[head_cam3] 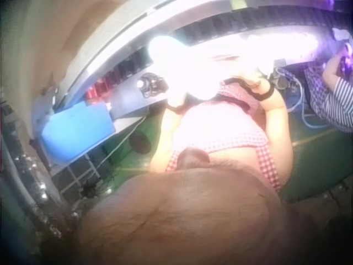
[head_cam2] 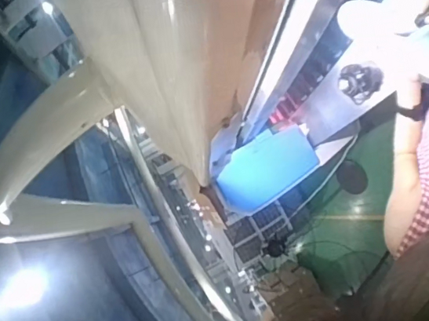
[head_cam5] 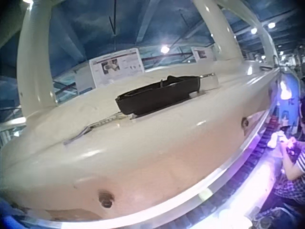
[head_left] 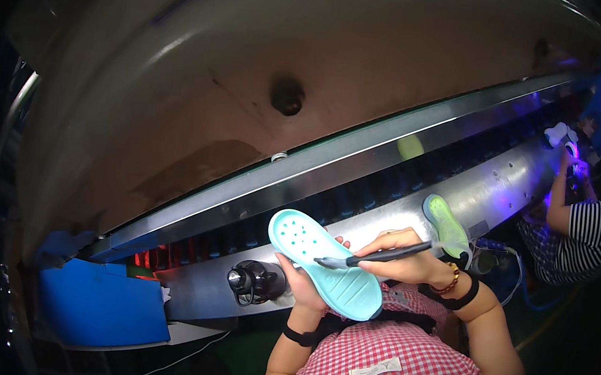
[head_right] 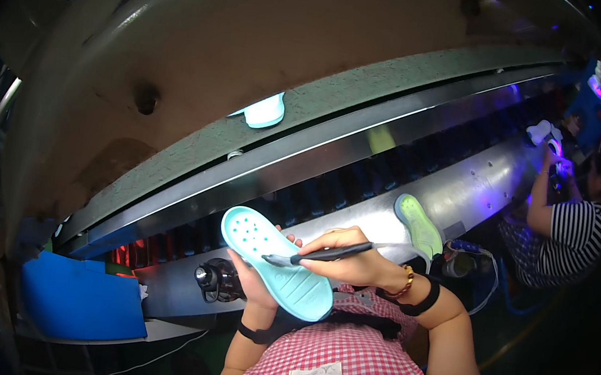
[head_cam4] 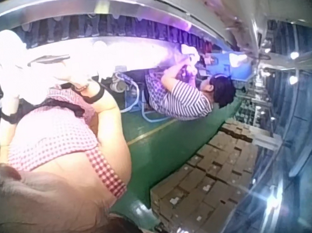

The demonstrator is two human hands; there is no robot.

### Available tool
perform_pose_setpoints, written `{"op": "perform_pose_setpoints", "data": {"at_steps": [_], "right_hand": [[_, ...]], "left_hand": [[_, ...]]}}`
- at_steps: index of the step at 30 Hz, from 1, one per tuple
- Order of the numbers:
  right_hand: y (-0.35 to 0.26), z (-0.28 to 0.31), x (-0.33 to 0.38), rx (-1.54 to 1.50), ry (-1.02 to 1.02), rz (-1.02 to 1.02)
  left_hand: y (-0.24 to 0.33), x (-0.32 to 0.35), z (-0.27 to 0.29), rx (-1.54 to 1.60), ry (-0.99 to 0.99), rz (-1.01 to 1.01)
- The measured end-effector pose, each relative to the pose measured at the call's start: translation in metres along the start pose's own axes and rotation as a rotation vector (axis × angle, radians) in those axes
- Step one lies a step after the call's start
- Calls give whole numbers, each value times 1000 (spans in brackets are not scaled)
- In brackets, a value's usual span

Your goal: Applying adhesive or paint to shoe soles using a brush in a manufacturing setting.

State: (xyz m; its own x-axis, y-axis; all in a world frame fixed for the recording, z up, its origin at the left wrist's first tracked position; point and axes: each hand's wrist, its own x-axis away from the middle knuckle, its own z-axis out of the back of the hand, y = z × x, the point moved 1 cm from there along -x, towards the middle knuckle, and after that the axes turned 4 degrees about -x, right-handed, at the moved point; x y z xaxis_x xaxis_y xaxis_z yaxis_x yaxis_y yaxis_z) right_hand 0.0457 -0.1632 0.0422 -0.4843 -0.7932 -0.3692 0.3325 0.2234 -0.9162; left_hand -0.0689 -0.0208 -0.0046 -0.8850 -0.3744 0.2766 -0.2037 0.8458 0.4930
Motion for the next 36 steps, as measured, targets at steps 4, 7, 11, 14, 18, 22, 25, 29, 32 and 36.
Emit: {"op": "perform_pose_setpoints", "data": {"at_steps": [4,7,11,14,18,22,25,29,32,36], "right_hand": [[-18,-22,19,341,-165,217],[-25,-9,27,256,-400,256],[-29,6,3,53,-211,0],[-38,-6,1,21,-275,28],[-32,-4,8,-195,-348,79],[-23,6,2,-133,-261,-45],[-27,5,8,-284,-484,25],[-10,7,3,-634,-209,-304],[-6,-9,6,-956,-80,-449],[-14,-25,6,-669,-56,-273]], "left_hand": [[11,0,0,-3,-53,-217],[21,-5,13,52,-139,-217],[8,0,-8,76,-215,-202],[7,-6,-22,85,-255,-225],[24,-5,-17,59,-205,-351],[37,-2,-31,8,-123,-360],[46,7,-29,-44,-186,-404],[55,5,-40,-29,-328,-357],[45,15,-60,-182,-33,-361],[23,25,-54,166,-119,-296]]}}
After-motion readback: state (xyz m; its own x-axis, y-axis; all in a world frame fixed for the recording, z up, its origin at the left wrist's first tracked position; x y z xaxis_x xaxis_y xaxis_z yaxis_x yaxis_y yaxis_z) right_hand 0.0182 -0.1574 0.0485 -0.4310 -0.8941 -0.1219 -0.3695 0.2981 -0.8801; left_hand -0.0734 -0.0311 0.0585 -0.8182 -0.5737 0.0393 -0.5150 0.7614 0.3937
